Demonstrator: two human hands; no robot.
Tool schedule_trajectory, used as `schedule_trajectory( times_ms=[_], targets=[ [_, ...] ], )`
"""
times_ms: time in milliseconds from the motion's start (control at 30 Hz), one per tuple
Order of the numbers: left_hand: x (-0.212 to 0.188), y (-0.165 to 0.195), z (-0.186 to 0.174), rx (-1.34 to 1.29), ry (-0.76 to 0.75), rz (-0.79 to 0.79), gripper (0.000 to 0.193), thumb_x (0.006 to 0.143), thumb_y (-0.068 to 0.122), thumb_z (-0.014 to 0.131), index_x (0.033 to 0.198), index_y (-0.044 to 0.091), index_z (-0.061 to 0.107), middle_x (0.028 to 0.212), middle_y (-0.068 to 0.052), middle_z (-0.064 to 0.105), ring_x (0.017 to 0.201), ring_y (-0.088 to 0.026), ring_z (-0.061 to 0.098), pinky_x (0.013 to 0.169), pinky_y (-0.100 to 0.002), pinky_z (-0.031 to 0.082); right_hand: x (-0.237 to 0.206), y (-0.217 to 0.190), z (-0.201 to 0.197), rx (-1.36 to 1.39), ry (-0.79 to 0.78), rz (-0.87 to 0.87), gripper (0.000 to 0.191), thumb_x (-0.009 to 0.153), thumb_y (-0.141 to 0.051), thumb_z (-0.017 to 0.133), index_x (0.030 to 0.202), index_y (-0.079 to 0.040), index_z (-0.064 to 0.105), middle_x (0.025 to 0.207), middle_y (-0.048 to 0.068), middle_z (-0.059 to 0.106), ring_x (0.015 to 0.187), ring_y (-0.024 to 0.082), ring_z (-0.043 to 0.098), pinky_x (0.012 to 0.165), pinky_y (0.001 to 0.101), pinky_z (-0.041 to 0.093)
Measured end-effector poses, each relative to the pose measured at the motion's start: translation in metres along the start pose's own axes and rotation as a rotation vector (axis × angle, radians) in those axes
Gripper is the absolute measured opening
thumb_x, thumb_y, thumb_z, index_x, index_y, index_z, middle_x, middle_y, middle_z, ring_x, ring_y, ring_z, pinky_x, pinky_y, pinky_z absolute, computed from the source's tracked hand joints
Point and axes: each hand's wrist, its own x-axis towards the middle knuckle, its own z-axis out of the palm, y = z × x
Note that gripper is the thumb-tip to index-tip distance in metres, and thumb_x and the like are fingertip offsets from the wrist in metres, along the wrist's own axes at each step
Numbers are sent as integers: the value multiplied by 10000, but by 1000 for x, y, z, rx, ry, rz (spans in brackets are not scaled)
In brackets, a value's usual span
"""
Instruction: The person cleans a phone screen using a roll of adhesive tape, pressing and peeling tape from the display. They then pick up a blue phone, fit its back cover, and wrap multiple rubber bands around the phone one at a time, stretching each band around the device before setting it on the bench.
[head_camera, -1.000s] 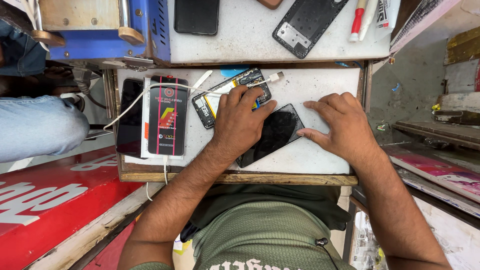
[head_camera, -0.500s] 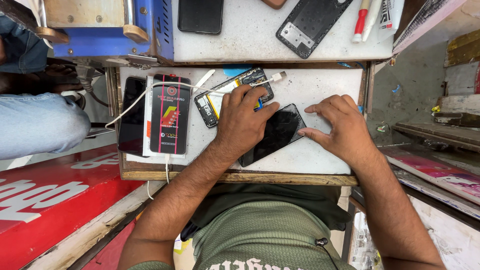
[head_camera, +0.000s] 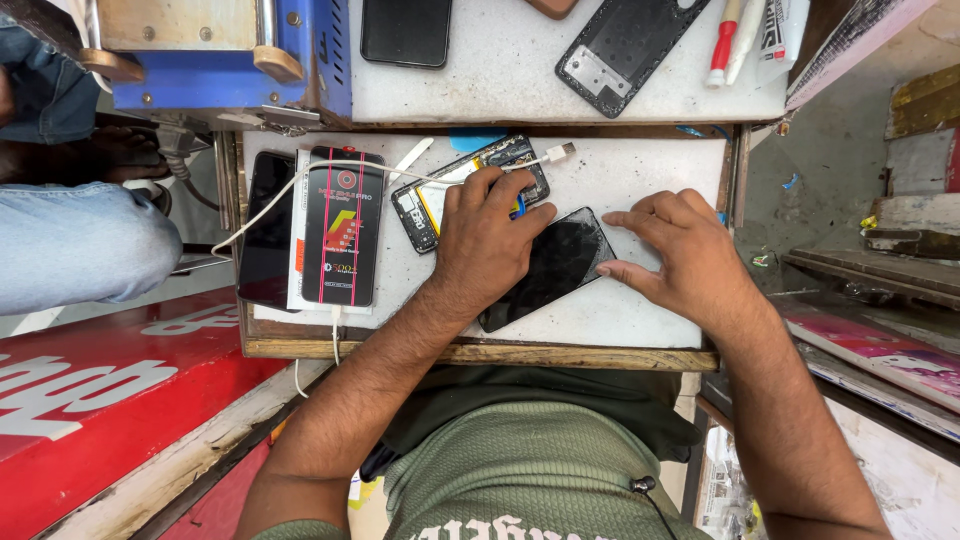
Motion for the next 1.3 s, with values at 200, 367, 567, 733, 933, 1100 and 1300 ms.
schedule_trajectory(
  times_ms=[200,367,567,733,933,1100,1300],
  targets=[
    [0,0,-1,9,-4,-13,262,870,98,775,1114,192,788,1333,-75,574,1279,-292,483,1003,-464,405,10,-10,4,11,144,34,417,849,-302,841,1201,-99,747,1018,97,655,995,285,607,858,398,530],
    [-1,0,0,4,12,-12,241,892,103,768,1110,202,791,1344,-75,567,1288,-292,473,1012,-469,403,31,-11,11,-32,74,100,216,867,-265,825,1022,-117,796,899,67,686,904,270,634,779,398,534],
    [0,0,3,-6,6,-15,262,888,105,772,1135,188,789,1349,-79,566,1287,-295,475,1001,-457,404,33,-8,11,-124,125,4,147,924,-236,776,975,-99,786,937,55,713,917,261,649,807,394,541],
    [-1,0,3,-6,-1,-17,267,879,106,781,1135,182,787,1345,-87,565,1281,-304,475,990,-462,401,32,-7,16,-171,145,-8,148,963,-235,749,971,-88,771,953,60,709,936,260,650,825,392,542],
    [-1,0,2,-4,11,-19,260,890,111,770,1136,192,784,1349,-84,569,1282,-301,481,997,-463,402,24,-1,11,-137,199,87,150,986,-213,734,982,-65,755,955,96,695,956,301,642,832,423,528],
    [1,0,4,-5,9,4,274,905,93,748,1153,202,787,1344,-79,579,1267,-293,487,990,-455,401,9,1,6,-77,187,137,141,1011,-189,724,1019,-51,750,980,100,710,946,314,650,841,432,527],
    [2,-2,2,-25,5,20,270,894,90,758,1140,198,785,1342,-80,590,1259,-292,491,983,-450,401,-1,-5,7,20,219,117,108,963,-96,706,1056,-61,749,1002,105,712,966,300,666,863,415,540]
  ],
)
